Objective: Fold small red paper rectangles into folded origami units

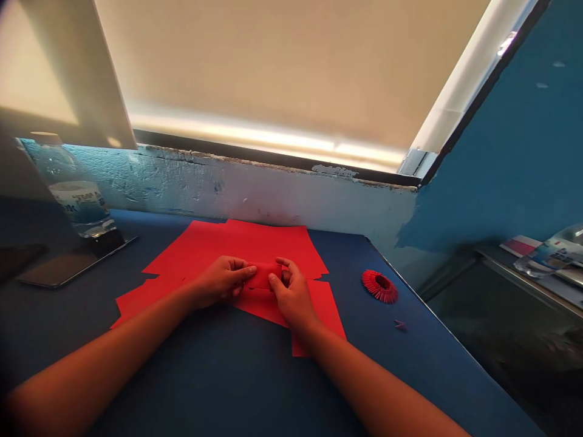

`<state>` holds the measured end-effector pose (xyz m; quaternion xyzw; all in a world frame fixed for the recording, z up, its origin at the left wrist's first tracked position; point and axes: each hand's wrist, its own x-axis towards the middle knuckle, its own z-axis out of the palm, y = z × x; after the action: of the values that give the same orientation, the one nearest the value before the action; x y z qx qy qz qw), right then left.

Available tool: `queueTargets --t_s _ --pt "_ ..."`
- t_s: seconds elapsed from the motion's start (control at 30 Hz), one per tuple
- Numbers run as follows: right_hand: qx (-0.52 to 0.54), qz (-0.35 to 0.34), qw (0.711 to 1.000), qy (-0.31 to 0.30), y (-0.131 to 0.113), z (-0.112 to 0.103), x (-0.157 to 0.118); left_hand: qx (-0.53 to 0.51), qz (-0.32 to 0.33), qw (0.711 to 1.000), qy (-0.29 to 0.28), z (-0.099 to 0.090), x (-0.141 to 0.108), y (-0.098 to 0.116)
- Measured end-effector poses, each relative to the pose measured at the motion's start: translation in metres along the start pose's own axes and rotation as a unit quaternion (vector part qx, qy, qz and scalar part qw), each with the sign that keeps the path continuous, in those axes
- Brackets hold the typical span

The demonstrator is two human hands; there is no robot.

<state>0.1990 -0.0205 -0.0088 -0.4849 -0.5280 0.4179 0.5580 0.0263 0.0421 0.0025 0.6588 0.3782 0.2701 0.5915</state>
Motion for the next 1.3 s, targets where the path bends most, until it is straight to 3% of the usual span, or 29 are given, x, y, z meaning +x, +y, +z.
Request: queueTargets --t_s 0.5,0.83,1.07,1.3 --pt "-0.045 -0.021 0.999 0.004 0.003 -0.001 0.0 -0.018 0.023 1.0 -0.002 0.001 0.0 -0.003" --pt "-0.136 -0.05 0.989 -0.027 0.0 0.0 -0.005 -0.077 -0.006 0.995 0.057 0.002 0.001 -0.002" --pt "-0.131 -0.076 0.987 0.056 0.002 0.0 0.0 -0.117 0.026 0.992 0.026 0.002 0.002 -0.001" --pt "-0.021 -0.029 0.999 -0.024 -0.01 0.003 -0.006 -0.01 0.069 0.997 -0.039 0.003 -0.008 0.009"
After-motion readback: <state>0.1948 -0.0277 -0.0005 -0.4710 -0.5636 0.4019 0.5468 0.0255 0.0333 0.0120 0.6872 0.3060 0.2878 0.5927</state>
